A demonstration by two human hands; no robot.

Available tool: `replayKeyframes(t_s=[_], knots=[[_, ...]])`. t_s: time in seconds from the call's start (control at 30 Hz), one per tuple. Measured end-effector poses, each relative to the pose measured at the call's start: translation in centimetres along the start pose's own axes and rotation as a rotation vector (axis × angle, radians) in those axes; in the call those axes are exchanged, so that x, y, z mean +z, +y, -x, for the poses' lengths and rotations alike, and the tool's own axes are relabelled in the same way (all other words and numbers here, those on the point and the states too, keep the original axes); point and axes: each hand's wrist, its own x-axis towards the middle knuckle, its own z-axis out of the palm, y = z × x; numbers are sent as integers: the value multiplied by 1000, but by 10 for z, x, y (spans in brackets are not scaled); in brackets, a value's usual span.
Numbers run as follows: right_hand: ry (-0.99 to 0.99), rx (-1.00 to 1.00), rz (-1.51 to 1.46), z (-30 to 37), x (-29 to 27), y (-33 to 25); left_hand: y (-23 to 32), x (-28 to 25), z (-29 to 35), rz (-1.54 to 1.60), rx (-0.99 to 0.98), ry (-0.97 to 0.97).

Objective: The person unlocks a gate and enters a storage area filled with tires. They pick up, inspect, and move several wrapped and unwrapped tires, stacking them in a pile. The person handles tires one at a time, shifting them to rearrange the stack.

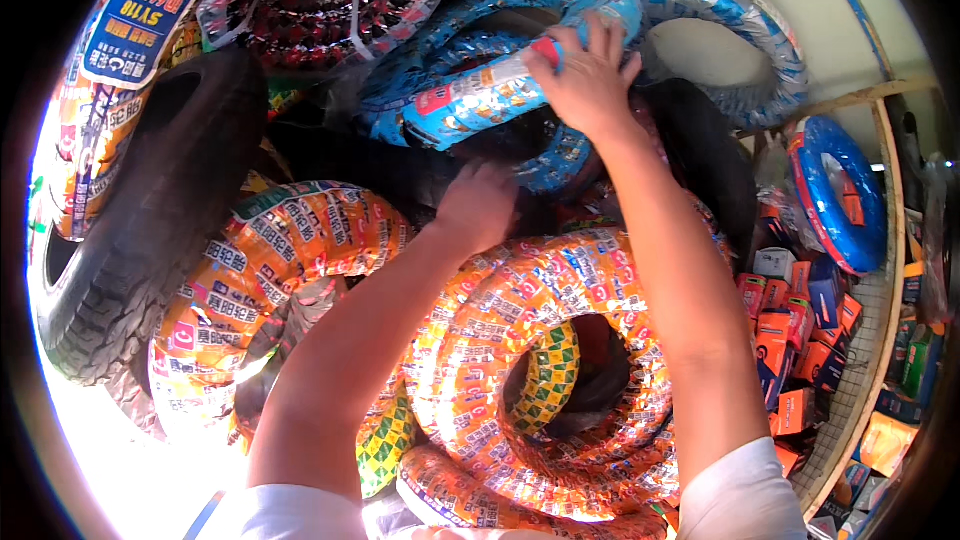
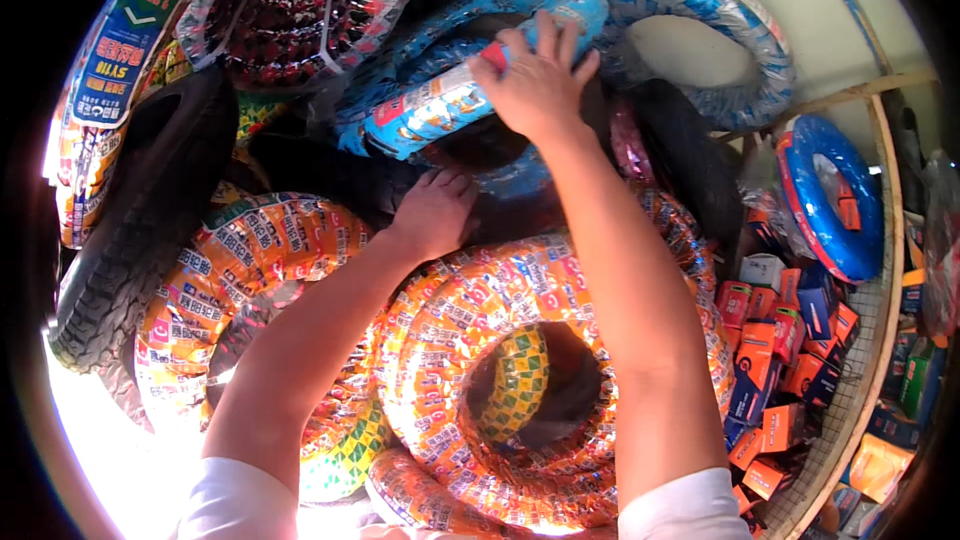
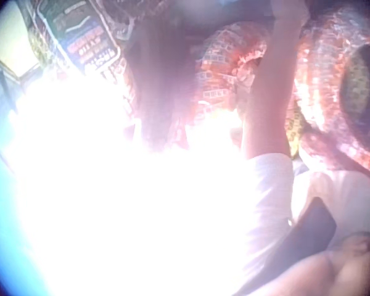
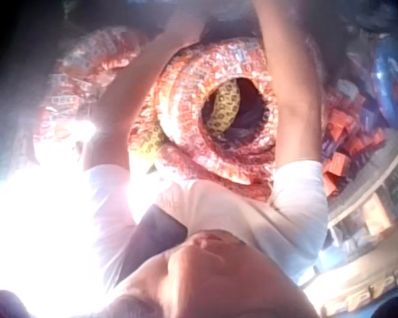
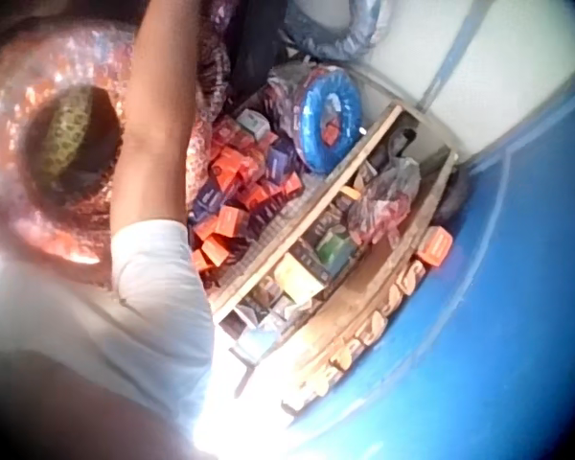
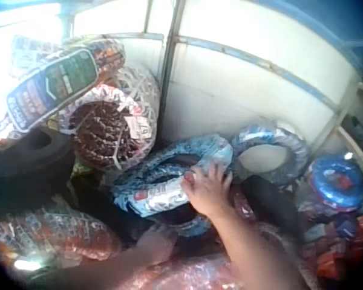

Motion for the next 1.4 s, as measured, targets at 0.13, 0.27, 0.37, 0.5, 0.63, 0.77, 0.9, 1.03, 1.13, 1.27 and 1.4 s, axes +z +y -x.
replayKeyframes(t_s=[0.13, 0.27, 0.37, 0.5, 0.63, 0.77, 0.9, 1.03, 1.13, 1.27, 1.4], knots=[[95, -292, 22, -1, 16, -22, 9, 11, -18, -196, -50, -128], [32, -327, 31, 19, 30, -15, 11, 19, -12, -162, -154, -124], [-202, -197, 80, 62, 58, 28, 18, 12, -18, -275, -145, -197], [-354, 12, 158, 49, 74, 37, 8, 11, -13, -155, -44, -35], [244, 296, 155, 12, 67, 45, -1, 12, -7, -100, -102, -64], [-536, 643, -358, 22, 101, 132, 9, 17, -21, -12, -130, -108], [-661, 773, -184, 23, 114, 112, 6, 13, -20, -30, -115, -106], [-381, 839, -126, 29, 108, 162, 6, 10, -21, -48, -95, -109], [-429, 1206, -603, 38, 112, 153, 6, 13, -18, -29, -109, -20], [-552, 1255, -564, 38, 121, 148, 13, 15, -21, -15, -121, -33], [-838, 1114, -695, 41, 113, 147, 10, 19, -20, -2, -132, -13]])
